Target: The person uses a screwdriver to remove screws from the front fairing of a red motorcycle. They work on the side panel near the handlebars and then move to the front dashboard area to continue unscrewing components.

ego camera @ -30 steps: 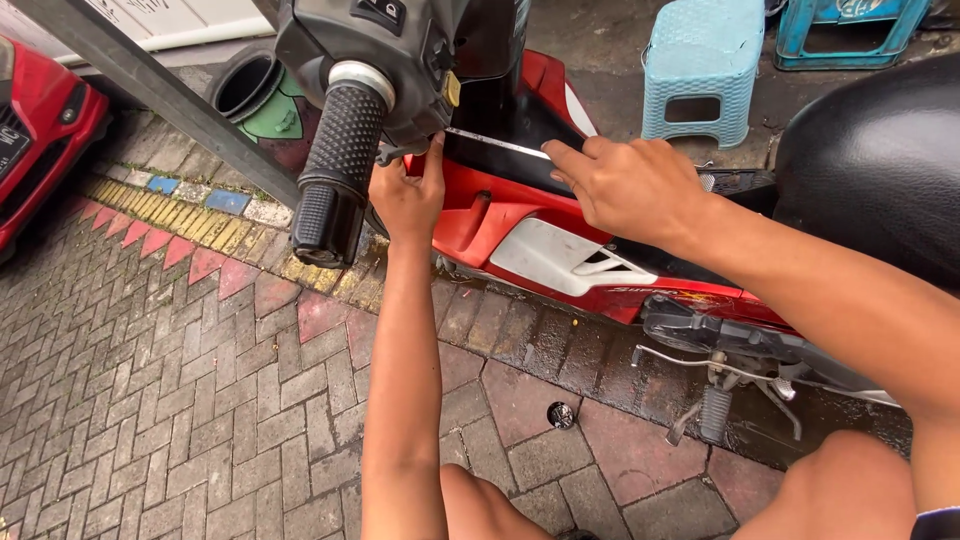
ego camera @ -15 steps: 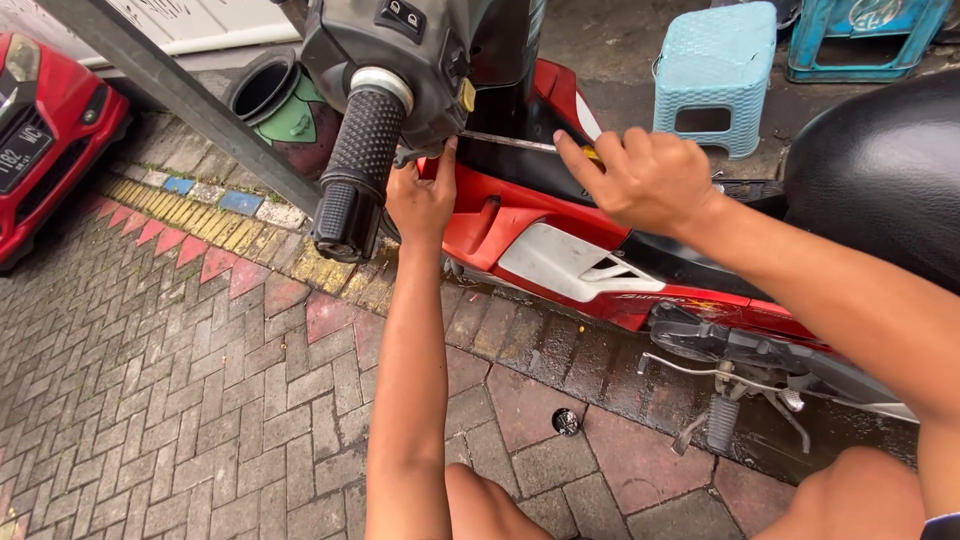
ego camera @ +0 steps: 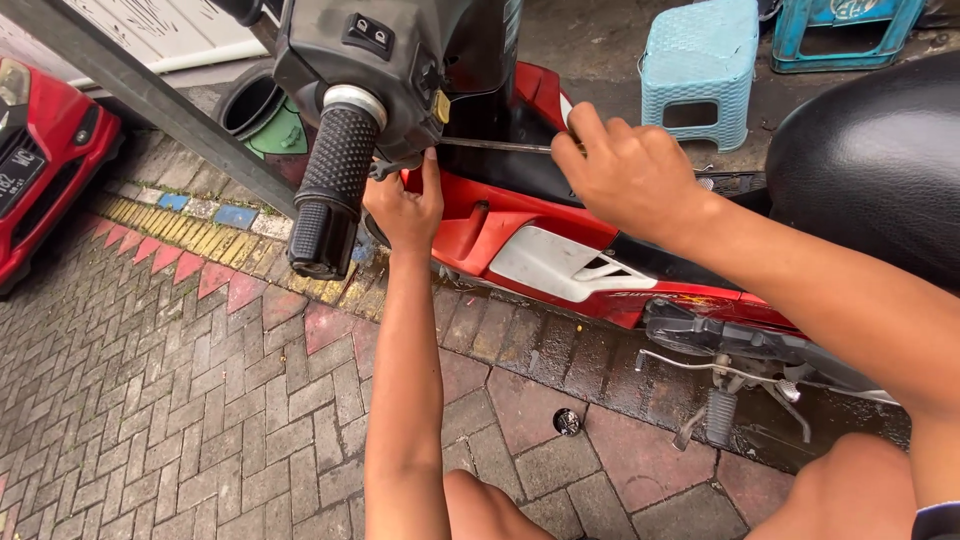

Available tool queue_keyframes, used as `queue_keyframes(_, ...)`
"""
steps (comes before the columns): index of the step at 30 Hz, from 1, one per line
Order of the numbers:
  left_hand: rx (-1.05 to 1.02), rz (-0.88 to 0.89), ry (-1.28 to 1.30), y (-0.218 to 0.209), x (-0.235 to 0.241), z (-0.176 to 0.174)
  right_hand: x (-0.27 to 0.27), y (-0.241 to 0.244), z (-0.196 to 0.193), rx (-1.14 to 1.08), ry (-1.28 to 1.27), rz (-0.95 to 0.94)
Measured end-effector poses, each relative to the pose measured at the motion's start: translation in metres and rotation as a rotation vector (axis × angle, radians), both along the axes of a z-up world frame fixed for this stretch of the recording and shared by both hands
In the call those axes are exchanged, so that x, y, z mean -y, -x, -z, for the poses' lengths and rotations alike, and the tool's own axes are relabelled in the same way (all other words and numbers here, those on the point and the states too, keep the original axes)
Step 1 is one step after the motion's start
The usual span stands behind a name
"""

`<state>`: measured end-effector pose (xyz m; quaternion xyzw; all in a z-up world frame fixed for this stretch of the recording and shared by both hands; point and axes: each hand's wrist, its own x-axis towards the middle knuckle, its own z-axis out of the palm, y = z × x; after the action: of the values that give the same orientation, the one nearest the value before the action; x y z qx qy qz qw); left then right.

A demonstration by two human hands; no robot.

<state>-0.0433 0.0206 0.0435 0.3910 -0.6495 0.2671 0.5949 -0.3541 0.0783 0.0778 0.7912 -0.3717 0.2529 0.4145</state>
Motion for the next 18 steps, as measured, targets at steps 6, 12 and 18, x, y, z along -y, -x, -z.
queue_keyframes(6,-0.01,0.011,-0.015,-0.014,0.014,0.017,0.0,0.0,0.008,0.094,-0.073,-0.118)
queue_keyframes(12,0.102,-0.023,-0.054,-0.003,-0.015,-0.009,-0.005,-0.006,0.005,0.121,0.206,0.057)
queue_keyframes(18,0.214,-0.14,-0.204,0.012,-0.036,-0.033,-0.013,-0.009,0.003,0.208,-0.006,-0.083)
